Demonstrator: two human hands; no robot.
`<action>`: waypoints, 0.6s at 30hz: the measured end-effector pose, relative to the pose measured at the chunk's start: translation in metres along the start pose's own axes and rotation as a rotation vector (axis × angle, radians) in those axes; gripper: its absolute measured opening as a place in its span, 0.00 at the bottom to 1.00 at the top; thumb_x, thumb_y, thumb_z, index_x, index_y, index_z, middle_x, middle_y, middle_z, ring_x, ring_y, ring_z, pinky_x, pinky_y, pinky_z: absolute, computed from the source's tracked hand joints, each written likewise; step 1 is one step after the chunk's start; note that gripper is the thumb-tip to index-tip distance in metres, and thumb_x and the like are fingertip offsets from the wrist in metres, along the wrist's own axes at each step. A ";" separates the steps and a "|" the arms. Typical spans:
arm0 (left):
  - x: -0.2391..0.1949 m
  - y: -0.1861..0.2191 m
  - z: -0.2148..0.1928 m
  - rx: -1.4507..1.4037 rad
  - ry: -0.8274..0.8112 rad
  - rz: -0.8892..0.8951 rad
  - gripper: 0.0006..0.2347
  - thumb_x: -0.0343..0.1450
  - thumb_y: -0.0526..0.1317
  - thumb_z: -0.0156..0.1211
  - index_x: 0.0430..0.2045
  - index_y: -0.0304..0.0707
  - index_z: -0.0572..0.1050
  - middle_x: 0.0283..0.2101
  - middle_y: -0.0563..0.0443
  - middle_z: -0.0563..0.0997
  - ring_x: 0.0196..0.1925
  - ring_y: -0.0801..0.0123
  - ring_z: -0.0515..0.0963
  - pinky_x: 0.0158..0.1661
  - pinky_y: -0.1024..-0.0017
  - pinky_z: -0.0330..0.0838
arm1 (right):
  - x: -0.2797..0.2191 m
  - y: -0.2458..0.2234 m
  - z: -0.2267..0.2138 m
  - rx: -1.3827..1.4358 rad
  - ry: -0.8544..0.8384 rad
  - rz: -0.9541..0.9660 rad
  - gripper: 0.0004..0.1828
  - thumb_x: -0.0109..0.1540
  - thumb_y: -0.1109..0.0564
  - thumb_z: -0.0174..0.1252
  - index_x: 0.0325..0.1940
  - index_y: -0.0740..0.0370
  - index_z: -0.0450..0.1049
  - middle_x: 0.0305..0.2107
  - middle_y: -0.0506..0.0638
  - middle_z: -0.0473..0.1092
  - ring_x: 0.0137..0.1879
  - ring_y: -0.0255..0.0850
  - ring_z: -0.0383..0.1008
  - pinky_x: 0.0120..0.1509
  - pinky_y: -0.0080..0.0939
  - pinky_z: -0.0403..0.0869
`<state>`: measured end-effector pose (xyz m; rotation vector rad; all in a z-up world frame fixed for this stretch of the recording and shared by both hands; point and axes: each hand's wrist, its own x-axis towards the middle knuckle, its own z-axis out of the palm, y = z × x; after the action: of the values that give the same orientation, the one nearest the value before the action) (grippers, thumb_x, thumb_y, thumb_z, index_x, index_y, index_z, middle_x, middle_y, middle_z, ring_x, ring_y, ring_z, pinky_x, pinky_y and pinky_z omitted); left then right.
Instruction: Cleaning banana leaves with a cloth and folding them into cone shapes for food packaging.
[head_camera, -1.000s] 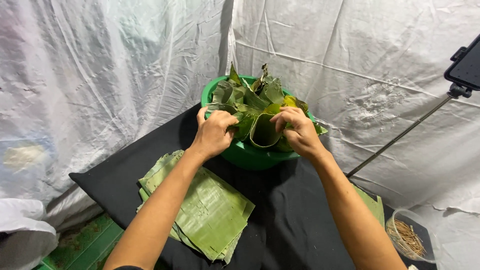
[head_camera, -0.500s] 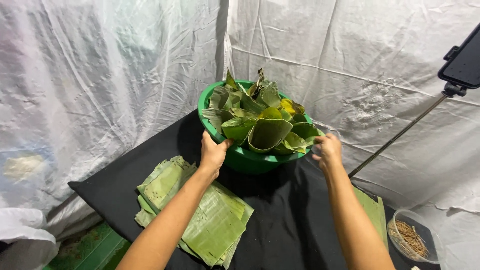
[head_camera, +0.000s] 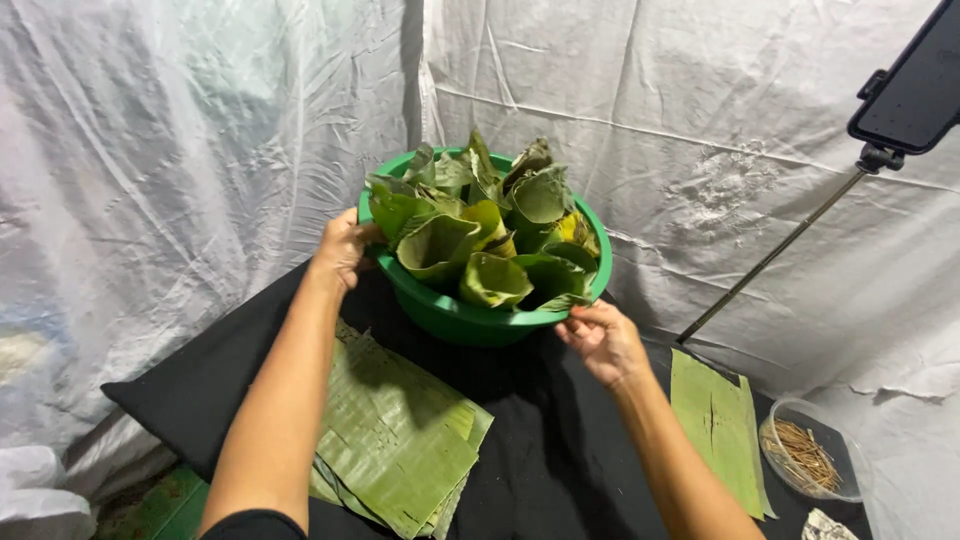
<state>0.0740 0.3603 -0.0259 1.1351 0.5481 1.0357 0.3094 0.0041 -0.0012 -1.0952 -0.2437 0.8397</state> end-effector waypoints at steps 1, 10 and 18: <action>0.002 0.004 0.003 0.000 -0.004 -0.004 0.10 0.59 0.31 0.67 0.32 0.43 0.78 0.24 0.51 0.80 0.24 0.71 0.77 0.27 0.72 0.74 | -0.007 0.009 0.003 0.001 0.006 0.000 0.13 0.53 0.68 0.63 0.40 0.62 0.73 0.28 0.48 0.71 0.34 0.38 0.78 0.44 0.49 0.84; 0.028 -0.011 0.038 -0.061 0.093 0.050 0.14 0.59 0.30 0.60 0.38 0.35 0.82 0.27 0.47 0.81 0.29 0.67 0.82 0.32 0.68 0.80 | -0.058 0.047 0.051 0.225 0.065 -0.069 0.25 0.53 0.78 0.61 0.46 0.57 0.65 0.40 0.50 0.71 0.43 0.47 0.79 0.52 0.51 0.82; -0.020 0.018 0.060 -0.010 0.269 0.240 0.22 0.74 0.49 0.57 0.57 0.32 0.74 0.62 0.34 0.72 0.67 0.55 0.67 0.70 0.59 0.55 | -0.069 0.035 0.054 0.036 0.100 -0.050 0.25 0.53 0.65 0.70 0.49 0.55 0.66 0.39 0.49 0.70 0.44 0.46 0.76 0.55 0.57 0.80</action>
<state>0.1059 0.3156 0.0100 1.0772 0.6278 1.4105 0.2162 -0.0008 0.0091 -1.0897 -0.1711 0.7398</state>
